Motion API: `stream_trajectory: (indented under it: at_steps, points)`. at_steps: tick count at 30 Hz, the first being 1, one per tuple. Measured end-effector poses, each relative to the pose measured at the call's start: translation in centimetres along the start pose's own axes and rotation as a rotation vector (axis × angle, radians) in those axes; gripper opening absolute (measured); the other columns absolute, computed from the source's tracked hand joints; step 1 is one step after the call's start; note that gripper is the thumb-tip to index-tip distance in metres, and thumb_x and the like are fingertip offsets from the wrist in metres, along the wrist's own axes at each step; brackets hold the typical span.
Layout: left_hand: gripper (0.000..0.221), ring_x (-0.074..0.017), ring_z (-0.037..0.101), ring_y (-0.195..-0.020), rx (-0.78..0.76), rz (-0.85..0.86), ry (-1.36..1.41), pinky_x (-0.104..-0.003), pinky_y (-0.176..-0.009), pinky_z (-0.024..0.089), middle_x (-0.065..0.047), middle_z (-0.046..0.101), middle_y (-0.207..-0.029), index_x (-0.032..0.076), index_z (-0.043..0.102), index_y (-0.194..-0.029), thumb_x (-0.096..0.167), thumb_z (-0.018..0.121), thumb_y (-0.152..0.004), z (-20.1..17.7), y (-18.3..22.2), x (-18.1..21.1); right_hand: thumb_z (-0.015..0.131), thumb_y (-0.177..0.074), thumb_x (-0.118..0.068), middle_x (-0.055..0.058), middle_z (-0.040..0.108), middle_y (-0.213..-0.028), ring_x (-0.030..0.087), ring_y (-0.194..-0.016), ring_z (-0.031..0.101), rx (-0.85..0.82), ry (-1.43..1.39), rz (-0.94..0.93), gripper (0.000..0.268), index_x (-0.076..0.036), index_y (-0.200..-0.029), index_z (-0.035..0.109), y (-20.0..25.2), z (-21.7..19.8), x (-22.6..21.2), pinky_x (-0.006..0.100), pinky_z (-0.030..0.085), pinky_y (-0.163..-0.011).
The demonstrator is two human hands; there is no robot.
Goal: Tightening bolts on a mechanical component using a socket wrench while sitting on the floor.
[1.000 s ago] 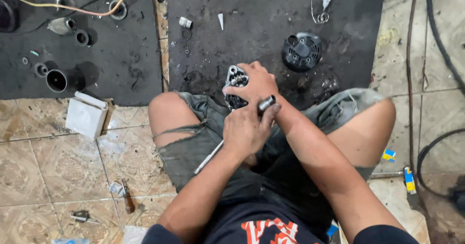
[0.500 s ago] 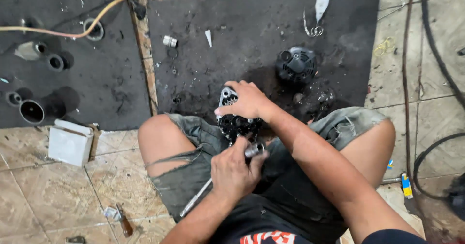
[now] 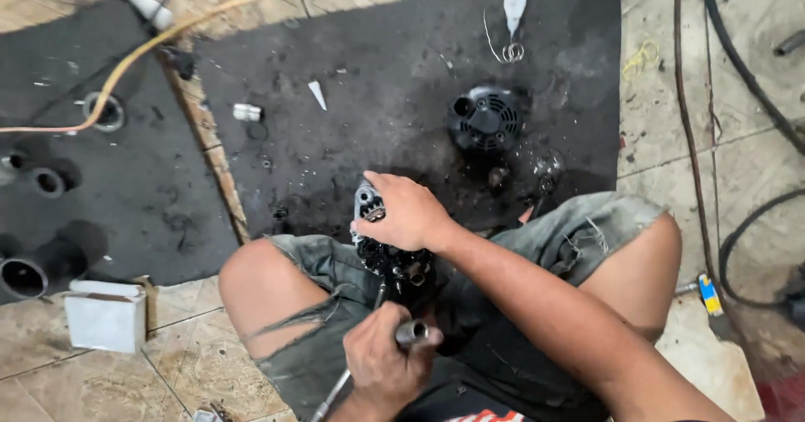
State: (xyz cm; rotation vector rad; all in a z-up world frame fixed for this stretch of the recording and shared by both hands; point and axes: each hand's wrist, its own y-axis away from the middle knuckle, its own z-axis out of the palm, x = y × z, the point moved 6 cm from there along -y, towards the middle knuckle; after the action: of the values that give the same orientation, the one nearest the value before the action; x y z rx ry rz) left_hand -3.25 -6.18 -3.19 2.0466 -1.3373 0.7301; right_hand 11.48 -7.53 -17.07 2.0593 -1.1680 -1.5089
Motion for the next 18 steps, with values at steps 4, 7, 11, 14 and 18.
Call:
stream_trajectory:
  at_steps: [4,7,11,14,18]
  points:
    - [0.055,-0.0228,0.055,-0.052,-0.041,0.169,-0.045,-0.039,-0.049,0.041,-0.001,0.052,-0.061,0.017,0.053,-0.073,0.068,0.057,-0.093,0.0,-0.6,2.1,0.068,-0.081,-0.058,0.020,0.050,-0.152,0.036,-0.138,0.048,0.085,0.025,-0.046,0.095,-0.003,-0.153,0.041,-0.4,0.9,1.3,0.046,0.036,-0.112]
    - [0.061,-0.0269,0.059,-0.055,-0.178,0.109,-0.160,-0.043,-0.048,0.043,-0.003,0.054,-0.061,0.018,0.051,-0.075,0.077,0.062,-0.087,0.6,-1.6,1.8,0.067,-0.083,-0.055,0.023,0.053,-0.149,0.036,-0.135,0.052,0.103,-0.005,-0.064,0.091,-0.002,-0.152,0.042,-0.4,0.9,1.2,0.042,0.037,-0.113]
    - [0.059,-0.0213,0.053,-0.053,-0.079,0.215,-0.173,-0.038,-0.048,0.042,-0.001,0.048,-0.060,0.017,0.050,-0.077,0.074,0.054,-0.093,-0.1,-1.5,3.2,0.067,-0.083,-0.050,0.016,0.051,-0.153,0.031,-0.139,0.050,0.096,-0.065,-0.001,0.086,-0.011,-0.155,0.041,0.6,-0.2,-0.3,0.041,0.035,-0.114]
    - [0.056,-0.0209,0.051,-0.055,-0.068,0.327,-0.145,-0.036,-0.051,0.039,0.001,0.048,-0.063,0.018,0.052,-0.076,0.070,0.059,-0.094,-1.1,-1.2,2.8,0.068,-0.086,-0.040,0.012,0.053,-0.153,0.027,-0.138,0.053,0.187,-0.121,-0.106,0.074,-0.018,-0.153,0.044,1.0,-0.8,-0.4,0.037,0.037,-0.114]
    - [0.060,-0.0231,0.056,-0.054,-0.053,0.124,-0.099,-0.040,-0.048,0.043,-0.001,0.049,-0.060,0.017,0.049,-0.075,0.075,0.058,-0.088,-1.6,-1.7,1.0,0.068,-0.083,-0.042,0.009,0.058,-0.147,0.026,-0.133,0.056,0.142,-0.079,-0.067,0.069,-0.022,-0.147,0.051,0.5,-0.5,-0.6,0.039,0.039,-0.112]
